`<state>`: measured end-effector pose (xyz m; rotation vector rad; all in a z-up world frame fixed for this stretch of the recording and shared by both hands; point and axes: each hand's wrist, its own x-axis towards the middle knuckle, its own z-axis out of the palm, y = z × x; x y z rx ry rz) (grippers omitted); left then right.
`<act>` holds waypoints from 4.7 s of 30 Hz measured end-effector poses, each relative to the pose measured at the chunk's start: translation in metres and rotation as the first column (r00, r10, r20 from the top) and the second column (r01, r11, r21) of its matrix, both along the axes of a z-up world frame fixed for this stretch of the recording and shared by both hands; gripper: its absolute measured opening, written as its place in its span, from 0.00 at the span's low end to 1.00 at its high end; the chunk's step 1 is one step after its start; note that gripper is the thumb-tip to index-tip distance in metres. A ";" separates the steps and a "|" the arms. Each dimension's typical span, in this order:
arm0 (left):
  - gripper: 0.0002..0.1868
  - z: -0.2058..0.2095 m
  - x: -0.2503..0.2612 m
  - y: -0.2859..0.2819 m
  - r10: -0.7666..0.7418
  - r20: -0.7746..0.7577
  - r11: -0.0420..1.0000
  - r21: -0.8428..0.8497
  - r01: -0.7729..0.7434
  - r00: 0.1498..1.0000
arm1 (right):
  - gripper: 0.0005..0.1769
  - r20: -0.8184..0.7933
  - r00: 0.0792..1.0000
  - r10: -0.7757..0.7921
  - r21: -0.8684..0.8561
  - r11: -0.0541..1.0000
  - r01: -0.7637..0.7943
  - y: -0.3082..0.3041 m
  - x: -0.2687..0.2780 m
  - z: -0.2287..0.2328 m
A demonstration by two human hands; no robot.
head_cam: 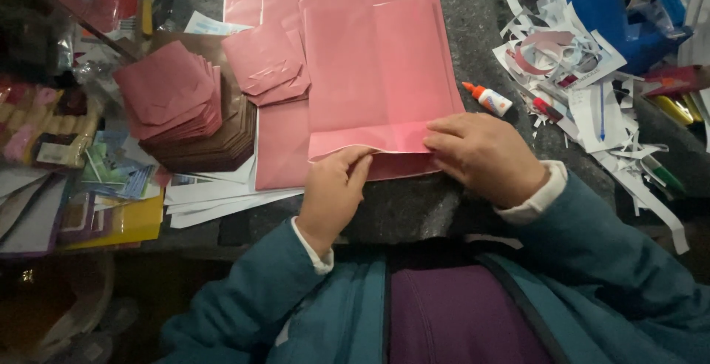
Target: Fold and glue pink paper bags at a workstation.
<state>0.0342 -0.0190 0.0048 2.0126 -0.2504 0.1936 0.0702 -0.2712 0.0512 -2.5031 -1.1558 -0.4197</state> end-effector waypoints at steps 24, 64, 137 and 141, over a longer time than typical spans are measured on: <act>0.11 -0.035 0.027 0.012 -0.527 -0.608 0.840 -0.480 0.254 0.594 | 0.09 -0.295 0.952 0.081 0.063 0.996 -0.065 -0.013 0.023 -0.033; 0.12 -0.063 0.026 0.008 -0.769 -0.470 0.566 -0.816 0.119 0.434 | 0.24 -0.504 0.863 -0.036 -0.140 0.989 -0.040 0.002 0.074 -0.068; 0.11 0.023 0.194 -0.074 -0.842 -0.321 0.124 0.668 0.734 0.434 | 0.22 -0.459 0.840 -0.289 0.385 0.788 0.481 -0.044 0.029 -0.062; 0.15 0.064 0.178 -0.089 -0.720 -0.454 0.052 0.719 0.693 0.525 | 0.17 -0.472 0.823 -0.315 0.433 0.730 0.528 -0.047 0.030 -0.071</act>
